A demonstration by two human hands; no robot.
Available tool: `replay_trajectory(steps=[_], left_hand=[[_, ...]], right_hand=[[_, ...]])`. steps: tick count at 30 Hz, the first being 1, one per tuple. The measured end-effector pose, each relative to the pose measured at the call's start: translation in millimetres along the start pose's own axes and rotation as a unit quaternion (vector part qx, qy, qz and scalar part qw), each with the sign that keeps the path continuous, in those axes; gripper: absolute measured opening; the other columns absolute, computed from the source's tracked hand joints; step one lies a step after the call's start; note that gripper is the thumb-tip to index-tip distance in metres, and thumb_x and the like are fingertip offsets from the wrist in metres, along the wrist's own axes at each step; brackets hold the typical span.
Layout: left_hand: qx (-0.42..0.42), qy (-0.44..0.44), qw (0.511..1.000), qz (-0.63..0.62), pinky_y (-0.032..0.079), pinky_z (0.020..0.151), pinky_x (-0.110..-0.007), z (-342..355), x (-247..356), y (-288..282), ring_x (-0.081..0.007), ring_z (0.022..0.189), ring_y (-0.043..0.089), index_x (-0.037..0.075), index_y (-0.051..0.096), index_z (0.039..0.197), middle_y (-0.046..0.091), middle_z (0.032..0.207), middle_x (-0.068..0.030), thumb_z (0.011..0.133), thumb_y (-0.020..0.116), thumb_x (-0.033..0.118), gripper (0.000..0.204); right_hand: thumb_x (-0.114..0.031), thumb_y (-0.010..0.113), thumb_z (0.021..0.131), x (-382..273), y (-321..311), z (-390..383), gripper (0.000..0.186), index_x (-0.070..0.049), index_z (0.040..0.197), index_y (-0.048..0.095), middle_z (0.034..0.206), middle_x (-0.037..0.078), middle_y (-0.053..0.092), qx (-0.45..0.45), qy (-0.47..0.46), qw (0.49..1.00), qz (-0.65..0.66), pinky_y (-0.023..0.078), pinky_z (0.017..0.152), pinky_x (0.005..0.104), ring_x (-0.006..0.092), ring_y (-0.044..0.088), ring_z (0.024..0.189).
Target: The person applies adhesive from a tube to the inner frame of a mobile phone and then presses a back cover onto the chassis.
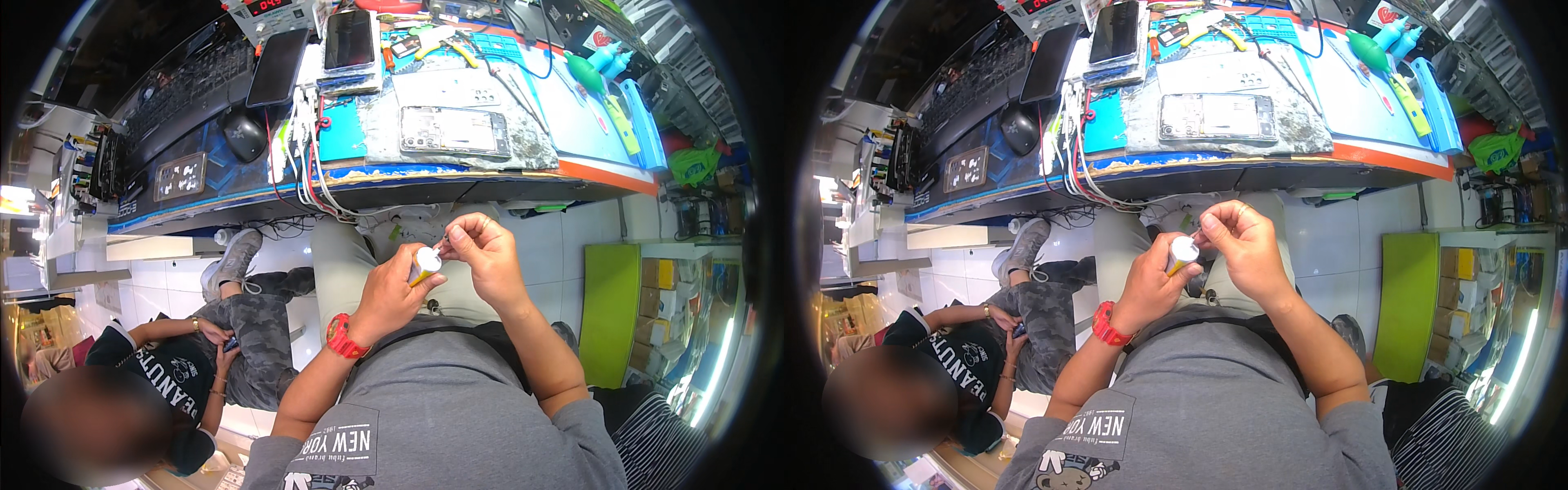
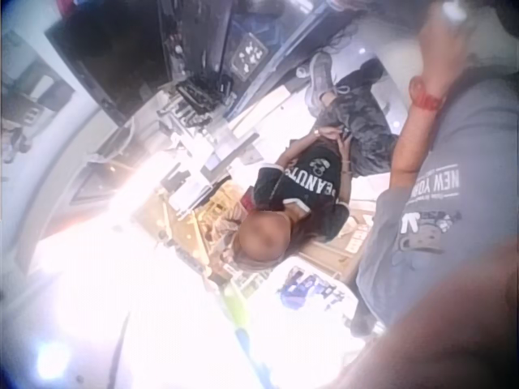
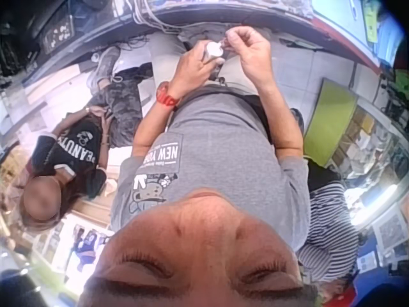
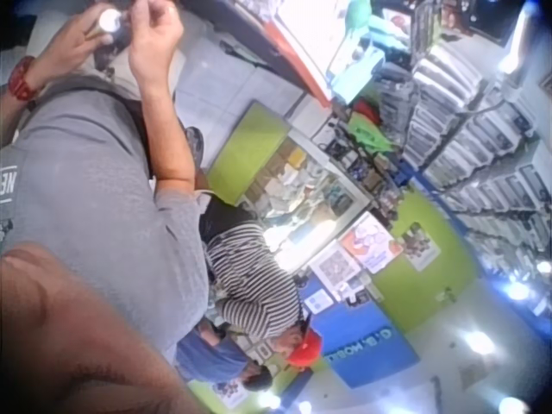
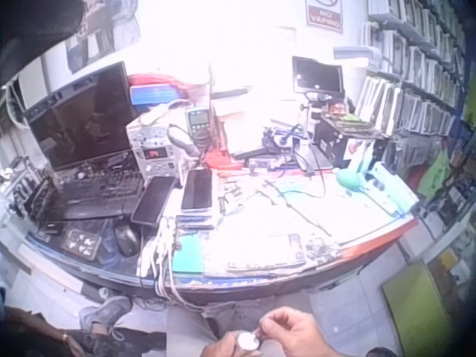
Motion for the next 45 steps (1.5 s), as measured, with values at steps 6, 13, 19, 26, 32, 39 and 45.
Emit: replay_trajectory(steps=[6, 13, 19, 26, 32, 39, 45], left_hand=[[-0.001, 0.038, 0.999, 0.034, 0.055, 0.071, -0.046, 1, 0, 1, -0.0417, 0.087, 0.071, 0.005, 0.057, 0.122, 0.072, 0.096, -0.0179, 0.095, 0.077, 0.033, 0.044], [0.048, -0.078, 0.959, -0.267, 0.056, 0.071, -0.039, -2, -23, 34, -0.0207, 0.079, 0.069, 0.006, 0.055, 0.123, 0.070, 0.096, -0.0076, 0.107, 0.061, 0.035, 0.034], [-0.036, -0.258, 0.836, -0.483, 0.057, 0.088, -0.033, 6, -51, 82, -0.0169, 0.107, 0.065, 0.005, 0.049, 0.135, 0.064, 0.118, -0.0097, 0.113, 0.034, 0.054, 0.057], [-0.281, -0.032, 0.944, -0.173, 0.036, 0.120, -0.042, 16, 14, 91, -0.0314, 0.147, 0.044, -0.005, 0.034, 0.156, 0.046, 0.156, -0.0226, 0.108, 0.058, 0.042, 0.071], [-0.289, -0.025, 0.953, -0.093, 0.043, 0.114, -0.042, 11, 5, 58, -0.0328, 0.136, 0.055, -0.004, 0.054, 0.144, 0.057, 0.144, -0.0219, 0.105, 0.064, 0.038, 0.058], [-0.185, -0.086, 0.976, -0.073, 0.048, 0.108, -0.038, 10, -19, 15, -0.0273, 0.130, 0.059, 0.000, 0.057, 0.143, 0.061, 0.138, -0.0177, 0.103, 0.067, 0.027, 0.049], [-0.082, -0.125, 0.986, -0.077, 0.047, 0.111, -0.039, -10, -29, -13, -0.0250, 0.129, 0.061, -0.002, 0.059, 0.139, 0.065, 0.135, -0.0149, 0.102, 0.067, 0.017, 0.042]], right_hand=[[-0.012, 0.073, 0.098, -24, 7, -2, 0.014, 0.002, 0.097, 0.068, 0.088, 0.010, 0.071, -0.049, -0.147, 0.965, -0.213, 0.058, 0.074, 0.0315, 0.0167, 0.070, 0.082], [-0.019, 0.076, 0.095, -18, 2, -12, 0.034, 0.001, 0.119, 0.063, 0.105, 0.015, 0.068, -0.070, -0.012, 0.946, -0.315, 0.055, 0.084, 0.0349, 0.0226, 0.069, 0.097], [-0.020, 0.078, 0.091, 49, -22, -60, 0.072, 0.002, 0.146, 0.039, 0.130, 0.020, 0.061, -0.120, 0.038, 0.923, -0.362, 0.053, 0.096, 0.0418, 0.0274, 0.065, 0.116], [-0.002, 0.072, 0.087, -34, -147, -85, 0.060, 0.000, 0.139, 0.042, 0.120, 0.012, 0.059, 0.149, -0.021, 0.956, -0.251, 0.054, 0.086, 0.0344, 0.0179, 0.062, 0.102], [-0.027, 0.069, 0.097, -254, -266, 36, 0.045, 0.002, 0.130, 0.060, 0.119, 0.017, 0.068, 0.300, -0.238, 0.728, -0.568, 0.050, 0.097, 0.0373, 0.0255, 0.066, 0.110], [-0.049, 0.061, 0.093, -432, -406, 278, 0.064, 0.010, 0.119, 0.070, 0.117, 0.036, 0.069, 0.384, -0.085, 0.530, -0.751, 0.052, 0.100, 0.0478, 0.0469, 0.067, 0.119], [-0.052, 0.058, 0.097, -404, -372, 379, 0.063, 0.005, 0.120, 0.072, 0.124, 0.032, 0.069, 0.347, -0.083, 0.490, -0.795, 0.049, 0.105, 0.0535, 0.0465, 0.065, 0.122]])
Point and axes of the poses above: each hand's wrist, its own z-axis towards the middle knuckle, its own y-axis out of the palm, x = y × z, the point moved 3 cm from there along z, towards the middle knuckle
